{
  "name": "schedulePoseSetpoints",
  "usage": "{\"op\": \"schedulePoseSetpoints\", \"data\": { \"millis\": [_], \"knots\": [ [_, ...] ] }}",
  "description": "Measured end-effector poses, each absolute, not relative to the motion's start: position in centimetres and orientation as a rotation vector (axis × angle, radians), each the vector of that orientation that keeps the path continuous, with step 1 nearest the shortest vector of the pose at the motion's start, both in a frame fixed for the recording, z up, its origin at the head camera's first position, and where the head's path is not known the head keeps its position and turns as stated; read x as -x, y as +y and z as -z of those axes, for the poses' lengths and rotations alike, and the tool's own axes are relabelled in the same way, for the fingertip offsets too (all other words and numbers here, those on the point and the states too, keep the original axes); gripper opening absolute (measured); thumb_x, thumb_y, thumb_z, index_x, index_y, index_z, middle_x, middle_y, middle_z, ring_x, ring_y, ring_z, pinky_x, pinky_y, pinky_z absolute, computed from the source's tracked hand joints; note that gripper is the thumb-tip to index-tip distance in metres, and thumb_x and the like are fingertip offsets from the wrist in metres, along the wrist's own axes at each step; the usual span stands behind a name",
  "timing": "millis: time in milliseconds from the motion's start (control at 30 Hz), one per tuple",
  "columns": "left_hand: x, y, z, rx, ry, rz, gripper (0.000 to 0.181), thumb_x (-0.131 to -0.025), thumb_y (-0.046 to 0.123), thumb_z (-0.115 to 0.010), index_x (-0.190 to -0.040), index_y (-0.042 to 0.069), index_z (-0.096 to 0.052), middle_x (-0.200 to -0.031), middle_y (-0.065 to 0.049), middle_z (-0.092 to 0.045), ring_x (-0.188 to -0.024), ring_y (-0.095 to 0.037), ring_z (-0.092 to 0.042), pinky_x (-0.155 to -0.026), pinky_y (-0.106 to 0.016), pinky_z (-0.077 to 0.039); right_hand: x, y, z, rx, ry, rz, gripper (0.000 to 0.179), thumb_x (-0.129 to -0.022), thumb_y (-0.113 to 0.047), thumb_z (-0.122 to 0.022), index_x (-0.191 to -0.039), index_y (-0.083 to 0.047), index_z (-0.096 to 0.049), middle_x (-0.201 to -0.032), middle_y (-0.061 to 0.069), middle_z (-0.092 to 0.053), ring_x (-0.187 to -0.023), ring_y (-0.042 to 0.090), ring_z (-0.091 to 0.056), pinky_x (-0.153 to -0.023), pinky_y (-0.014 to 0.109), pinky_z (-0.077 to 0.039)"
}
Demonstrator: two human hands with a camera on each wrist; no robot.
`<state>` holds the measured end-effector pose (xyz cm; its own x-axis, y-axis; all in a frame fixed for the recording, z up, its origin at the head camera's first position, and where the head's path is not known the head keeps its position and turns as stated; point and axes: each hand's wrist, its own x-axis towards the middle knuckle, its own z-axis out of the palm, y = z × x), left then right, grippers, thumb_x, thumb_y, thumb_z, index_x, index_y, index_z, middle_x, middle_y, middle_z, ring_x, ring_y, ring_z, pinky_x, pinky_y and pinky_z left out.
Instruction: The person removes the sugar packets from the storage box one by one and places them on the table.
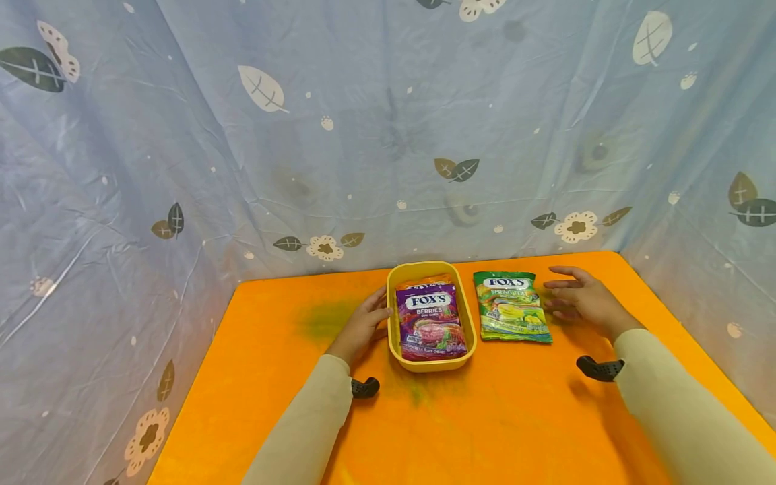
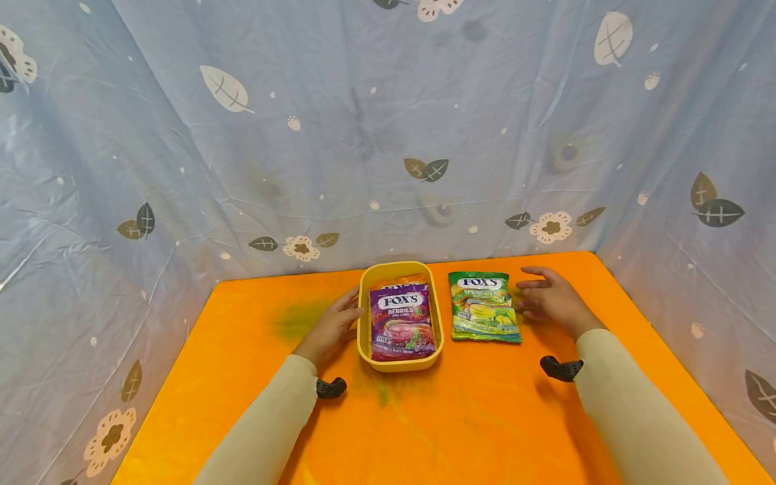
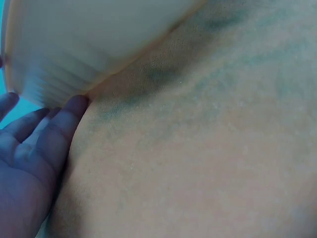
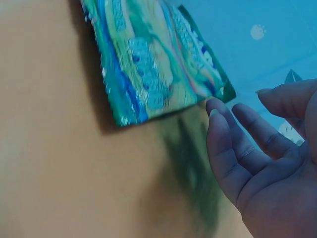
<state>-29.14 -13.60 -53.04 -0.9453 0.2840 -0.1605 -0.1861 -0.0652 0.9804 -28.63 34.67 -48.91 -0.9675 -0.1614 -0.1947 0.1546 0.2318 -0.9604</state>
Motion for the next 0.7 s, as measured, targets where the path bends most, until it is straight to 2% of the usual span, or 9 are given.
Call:
{"op": "schedulePoseSetpoints", "data": {
  "millis": [200, 500, 700],
  "knots": [
    [29.2, -13.6, 53.1, -0.083, 1.892, -2.084, 0.069, -0.108, 0.02, -0.063, -0.172, 0.02, -0.038, -0.172, -0.007, -0.039, -0.149, -0.034, -0.049, -0.11, -0.052, -0.052, 28.9, 33.1, 47.9, 0.058, 2.259, 1.793, 0.07, -0.117, -0.014, -0.052, -0.175, -0.008, -0.014, -0.165, 0.032, -0.037, -0.116, 0.024, -0.072, -0.092, 0.037, -0.062],
    [29.1, -13.6, 53.1, -0.086, 1.884, -2.091, 0.068, -0.109, 0.02, -0.063, -0.172, 0.021, -0.038, -0.172, -0.007, -0.039, -0.147, -0.034, -0.05, -0.109, -0.052, -0.052, 28.8, 29.0, 46.3, 0.158, 2.194, 1.808, 0.069, -0.115, -0.016, -0.057, -0.175, -0.012, -0.021, -0.165, 0.029, -0.04, -0.129, 0.044, -0.064, -0.1, 0.049, -0.059],
    [29.1, -13.7, 53.1, -0.083, 1.89, -2.085, 0.068, -0.108, 0.02, -0.064, -0.172, 0.021, -0.038, -0.172, -0.007, -0.04, -0.148, -0.034, -0.05, -0.11, -0.052, -0.052, 28.9, 26.5, 45.8, 0.22, 2.121, 1.844, 0.068, -0.115, -0.013, -0.055, -0.174, -0.012, -0.021, -0.163, 0.032, -0.041, -0.132, 0.05, -0.061, -0.104, 0.055, -0.056]
  ]
}}
